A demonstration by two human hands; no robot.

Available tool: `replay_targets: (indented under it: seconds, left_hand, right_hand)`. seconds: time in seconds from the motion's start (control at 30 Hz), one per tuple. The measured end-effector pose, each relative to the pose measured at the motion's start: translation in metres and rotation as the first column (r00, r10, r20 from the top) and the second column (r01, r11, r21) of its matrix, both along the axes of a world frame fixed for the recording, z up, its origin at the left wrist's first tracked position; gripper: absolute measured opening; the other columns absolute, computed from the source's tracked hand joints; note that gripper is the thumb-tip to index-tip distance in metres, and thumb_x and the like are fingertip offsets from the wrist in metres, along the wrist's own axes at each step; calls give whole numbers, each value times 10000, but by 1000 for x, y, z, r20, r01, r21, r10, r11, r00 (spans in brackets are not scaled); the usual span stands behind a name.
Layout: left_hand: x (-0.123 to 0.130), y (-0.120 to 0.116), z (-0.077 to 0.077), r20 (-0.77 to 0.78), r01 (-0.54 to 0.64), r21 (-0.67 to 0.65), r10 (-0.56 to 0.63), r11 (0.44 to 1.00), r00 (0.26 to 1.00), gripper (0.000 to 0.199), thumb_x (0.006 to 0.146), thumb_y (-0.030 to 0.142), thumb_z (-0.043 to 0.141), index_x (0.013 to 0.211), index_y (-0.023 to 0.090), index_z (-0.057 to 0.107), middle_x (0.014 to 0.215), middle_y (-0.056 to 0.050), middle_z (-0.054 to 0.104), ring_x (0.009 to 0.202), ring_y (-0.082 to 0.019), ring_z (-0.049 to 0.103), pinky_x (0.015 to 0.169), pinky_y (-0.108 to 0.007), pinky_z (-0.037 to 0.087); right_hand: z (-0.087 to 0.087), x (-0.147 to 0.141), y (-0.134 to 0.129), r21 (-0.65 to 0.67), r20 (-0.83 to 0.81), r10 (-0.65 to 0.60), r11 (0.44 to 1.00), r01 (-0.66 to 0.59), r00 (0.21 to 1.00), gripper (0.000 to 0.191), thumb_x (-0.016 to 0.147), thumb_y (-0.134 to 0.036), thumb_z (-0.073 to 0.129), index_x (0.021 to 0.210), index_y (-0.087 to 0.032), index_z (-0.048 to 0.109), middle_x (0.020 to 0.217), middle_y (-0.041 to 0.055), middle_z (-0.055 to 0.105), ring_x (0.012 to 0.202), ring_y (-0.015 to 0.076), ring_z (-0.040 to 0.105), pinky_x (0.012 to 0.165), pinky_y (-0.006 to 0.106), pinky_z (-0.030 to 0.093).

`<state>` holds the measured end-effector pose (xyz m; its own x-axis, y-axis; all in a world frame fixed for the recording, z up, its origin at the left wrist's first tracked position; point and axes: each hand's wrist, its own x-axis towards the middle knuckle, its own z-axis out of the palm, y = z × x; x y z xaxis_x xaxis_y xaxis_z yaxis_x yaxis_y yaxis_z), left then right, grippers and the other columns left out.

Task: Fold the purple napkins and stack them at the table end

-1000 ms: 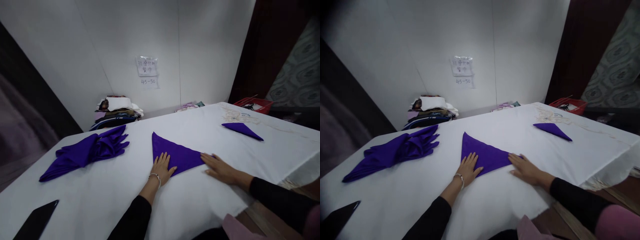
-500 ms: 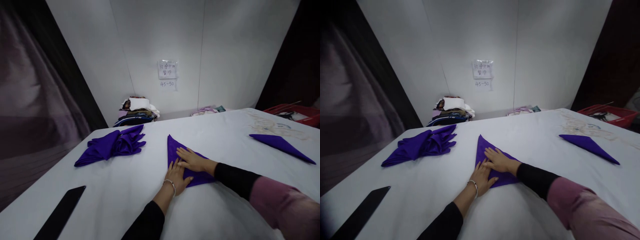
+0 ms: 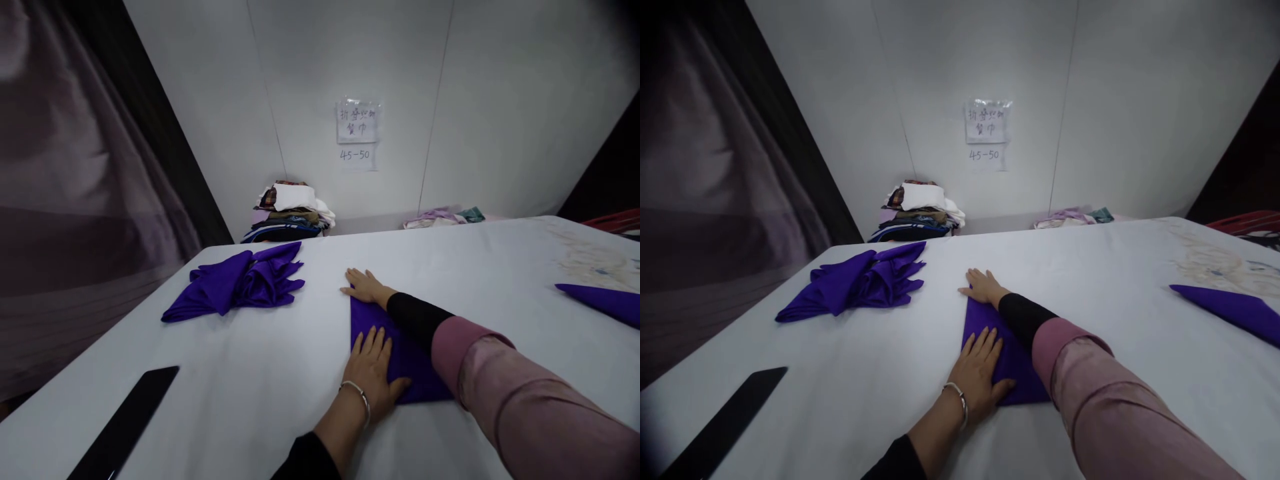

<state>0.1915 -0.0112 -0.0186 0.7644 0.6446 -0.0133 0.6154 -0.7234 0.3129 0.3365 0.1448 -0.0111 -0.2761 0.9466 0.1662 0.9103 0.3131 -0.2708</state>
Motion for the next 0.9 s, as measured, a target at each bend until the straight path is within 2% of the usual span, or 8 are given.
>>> replay_targets:
  seconds: [0.07,0.2,0.33,0.43,0.53,0.6,0.7,0.9]
  left_hand:
    - [0,-1,1,14,-4,-14,5,1000,1000,785,823,664,260,1430,169,240,1519,-84,163,1399,-254,68,1138,-500,86]
    - [-1,-2,3,40,-10,-38,12,999,999,797,814,685,258,1426,174,252,1519,-88,156,1400,-249,62,1138,-499,74]
    - [-2,-3,4,36,-11,-41,12,999,999,813,809,705,244,1432,182,232,1522,-86,141,1400,-238,63,1141,-485,90]
    - [-2,-3,5,14,-9,-26,9,1000,1000,808,817,700,224,1436,179,220,1522,-85,138,1401,-231,58,1143,-477,89]
    - [-1,-2,3,2,-11,-10,11,1000,1000,800,823,690,224,1434,174,229,1520,-89,154,1400,-241,66,1141,-483,86]
    - [-1,0,2,-5,-4,1,4,1000,1000,794,827,682,224,1437,174,219,1518,-90,168,1399,-244,72,1140,-486,90]
    - [0,1,1,-13,0,16,1,1000,1000,797,824,681,227,1439,173,211,1514,-85,188,1398,-246,82,1140,-483,101]
    - [0,1,2,-2,-12,49,12,999,1000,785,828,680,193,1429,178,258,1514,-64,188,1398,-234,86,1149,-447,114]
  right_hand:
    - [-1,2,11,-3,-4,-20,1000,20,1000,597,858,-594,326,1313,-233,465,1422,-3,369,1312,231,280,1032,453,170]
    - [6,12,21,-1,-18,-37,999,37,999,788,860,-602,58,1352,-64,355,1441,157,298,1323,255,212,1000,515,117]
    - [22,24,27,-31,-50,-116,993,115,992,922,833,-604,-67,1310,85,317,1375,297,311,1295,331,242,938,604,195]
    - [31,30,18,-60,-76,-144,988,140,987,886,861,-610,-31,1339,68,278,1386,285,294,1294,318,263,937,573,268]
    - [31,30,-24,-74,-82,-94,993,88,992,751,891,-625,132,1387,-91,314,1437,139,295,1318,259,250,1020,491,247]
    - [26,29,-68,-87,-79,-27,996,20,996,671,903,-607,223,1405,-171,313,1453,67,285,1334,235,229,1068,454,209]
    - [13,34,-142,-120,-69,71,990,-79,995,618,910,-564,313,1429,-233,262,1470,33,231,1349,238,198,1104,445,171]
    - [-14,89,-250,-124,25,-28,992,31,999,669,870,-576,392,1435,-359,106,1487,-38,123,1360,262,137,1119,516,93]
